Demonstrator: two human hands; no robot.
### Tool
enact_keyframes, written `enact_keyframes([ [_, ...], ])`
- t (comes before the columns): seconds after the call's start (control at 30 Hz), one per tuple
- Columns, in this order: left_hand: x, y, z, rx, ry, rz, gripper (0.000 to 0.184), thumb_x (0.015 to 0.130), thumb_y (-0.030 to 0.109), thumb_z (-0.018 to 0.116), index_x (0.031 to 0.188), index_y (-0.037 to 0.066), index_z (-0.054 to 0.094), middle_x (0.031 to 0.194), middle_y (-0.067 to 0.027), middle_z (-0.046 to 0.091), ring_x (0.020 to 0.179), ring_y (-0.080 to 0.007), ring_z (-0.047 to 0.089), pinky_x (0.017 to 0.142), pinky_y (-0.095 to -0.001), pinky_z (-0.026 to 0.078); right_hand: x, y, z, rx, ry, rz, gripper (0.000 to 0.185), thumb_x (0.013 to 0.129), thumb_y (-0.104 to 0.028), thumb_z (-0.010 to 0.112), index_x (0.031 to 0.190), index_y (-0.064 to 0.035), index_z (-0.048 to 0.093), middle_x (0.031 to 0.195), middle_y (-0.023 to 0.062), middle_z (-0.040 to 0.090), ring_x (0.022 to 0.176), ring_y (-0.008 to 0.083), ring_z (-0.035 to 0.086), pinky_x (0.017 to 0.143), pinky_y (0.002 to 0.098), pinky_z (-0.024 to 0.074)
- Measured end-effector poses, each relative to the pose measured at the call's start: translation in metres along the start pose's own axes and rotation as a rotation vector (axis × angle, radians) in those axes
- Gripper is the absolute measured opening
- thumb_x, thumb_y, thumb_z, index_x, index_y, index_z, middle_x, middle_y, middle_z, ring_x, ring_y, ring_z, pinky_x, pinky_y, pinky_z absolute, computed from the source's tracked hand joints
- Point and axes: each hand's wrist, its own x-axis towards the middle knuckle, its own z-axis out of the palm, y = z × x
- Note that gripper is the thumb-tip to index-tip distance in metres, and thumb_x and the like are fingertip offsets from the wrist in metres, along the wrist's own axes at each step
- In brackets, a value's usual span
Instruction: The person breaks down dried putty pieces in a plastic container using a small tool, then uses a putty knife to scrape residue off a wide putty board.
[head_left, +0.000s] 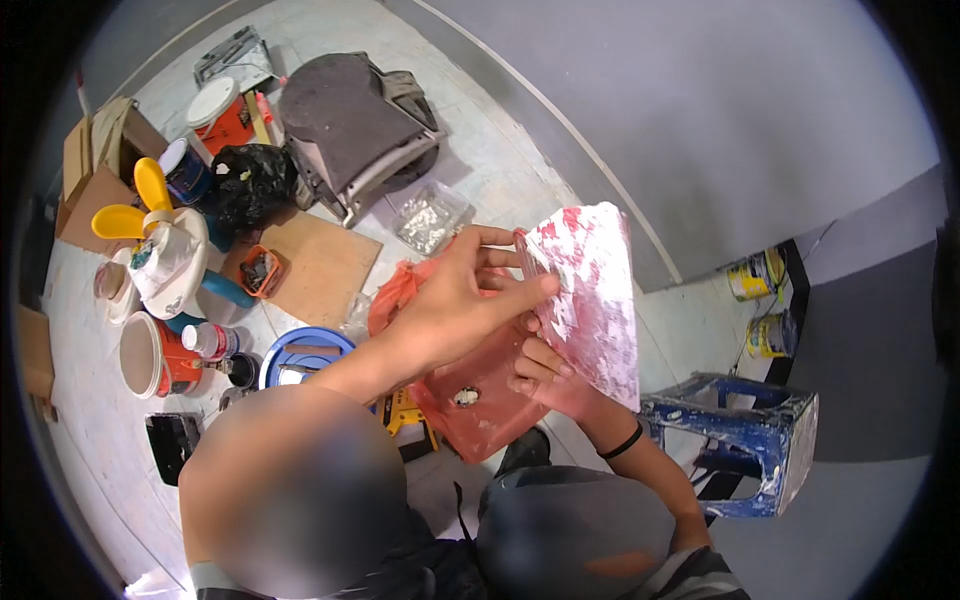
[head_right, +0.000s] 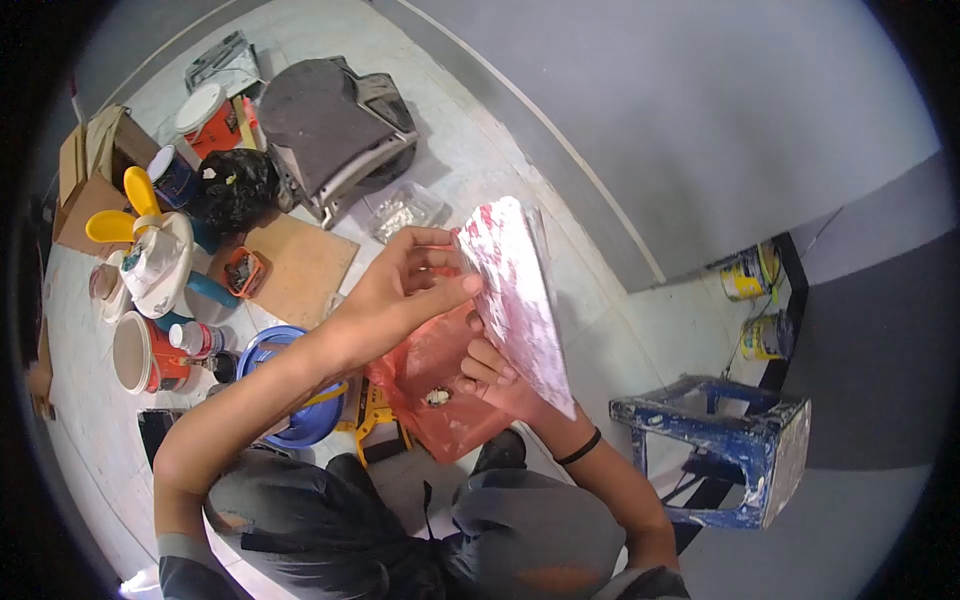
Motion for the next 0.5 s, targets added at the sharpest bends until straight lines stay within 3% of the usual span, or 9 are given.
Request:
enact_keyframes([
  [0.1,-0.004,-0.020,0.000,-0.009,-0.052,-0.008,0.093,0.085,0.043,0.088,0.145,-0.009,0.038,0.132,-0.0203,0.054,0.117,-0.0231,0.058,0.097,-0.0350,0.052,-0.026,0.022,-0.031,0.002,-0.050,-0.072,0.041,0.110,-0.042,0.044,0.127,-0.0068,0.055,0.062,-0.0033,0.042,0.059,0.0103,0.044,0.080,0.0367,0.0442],
  [0.17,-0.009,-0.031,0.004,0.008,-0.055,-0.029,0.094,0.084,0.041,0.088,0.148,-0.005,0.036,0.135,-0.0198,0.052,0.117,-0.0234,0.057,0.099,-0.0356,0.052,-0.047,0.037,-0.032,-0.001,0.156,-0.081,0.038,0.111,-0.036,0.044,0.131,-0.0058,0.054,0.063,-0.0021,0.045,0.052,0.0116,0.043,0.076,0.0397,0.0500],
  [0.27,-0.013,-0.035,0.003,0.106,-0.094,0.035,0.097,0.084,0.038,0.089,0.154,0.003,0.032,0.142,-0.0190,0.046,0.120,-0.0251,0.057,0.102,-0.0374,0.050,-0.057,0.040,-0.027,-0.056,0.186,-0.109,0.036,0.111,-0.033,0.044,0.133,-0.0054,0.053,0.063,-0.0020,0.047,0.052,0.0104,0.047,0.076,0.0398,0.0521],
  [0.33,-0.019,-0.028,0.003,0.196,-0.127,0.107,0.099,0.085,0.037,0.089,0.157,0.007,0.029,0.147,-0.0187,0.042,0.122,-0.0263,0.057,0.105,-0.0387,0.049,-0.056,0.033,-0.017,-0.203,0.300,-0.201,0.035,0.111,-0.032,0.046,0.134,-0.0062,0.054,0.072,-0.0010,0.054,0.053,0.0080,0.045,0.066,0.0331,0.0495],
  [0.37,-0.023,-0.023,0.002,0.070,-0.148,0.079,0.095,0.087,0.035,0.088,0.158,0.010,0.030,0.149,-0.0183,0.042,0.125,-0.0267,0.056,0.106,-0.0398,0.048,-0.053,0.033,-0.008,-0.198,0.297,-0.203,0.035,0.111,-0.032,0.046,0.134,-0.0062,0.054,0.072,-0.0010,0.054,0.053,0.0080,0.045,0.066,0.0331,0.0495],
  [0.4,-0.025,-0.019,0.001,-0.055,-0.166,0.051,0.092,0.088,0.034,0.086,0.159,0.013,0.031,0.152,-0.0179,0.041,0.128,-0.0270,0.055,0.108,-0.0409,0.047,-0.047,0.035,0.006,-0.313,0.491,-0.285,0.035,0.110,-0.030,0.046,0.134,-0.0061,0.053,0.077,0.0005,0.057,0.053,0.0072,0.045,0.060,0.0295,0.0484],
  [0.5,-0.025,-0.017,-0.002,-0.069,-0.129,0.020,0.078,0.092,0.024,0.083,0.155,0.008,0.039,0.149,-0.0165,0.047,0.127,-0.0241,0.058,0.107,-0.0382,0.049,-0.047,0.037,0.011,-0.486,0.675,-0.413,0.033,0.110,-0.028,0.045,0.136,-0.0070,0.049,0.100,0.0069,0.068,0.057,0.0080,0.054,0.049,0.0228,0.0442],
])
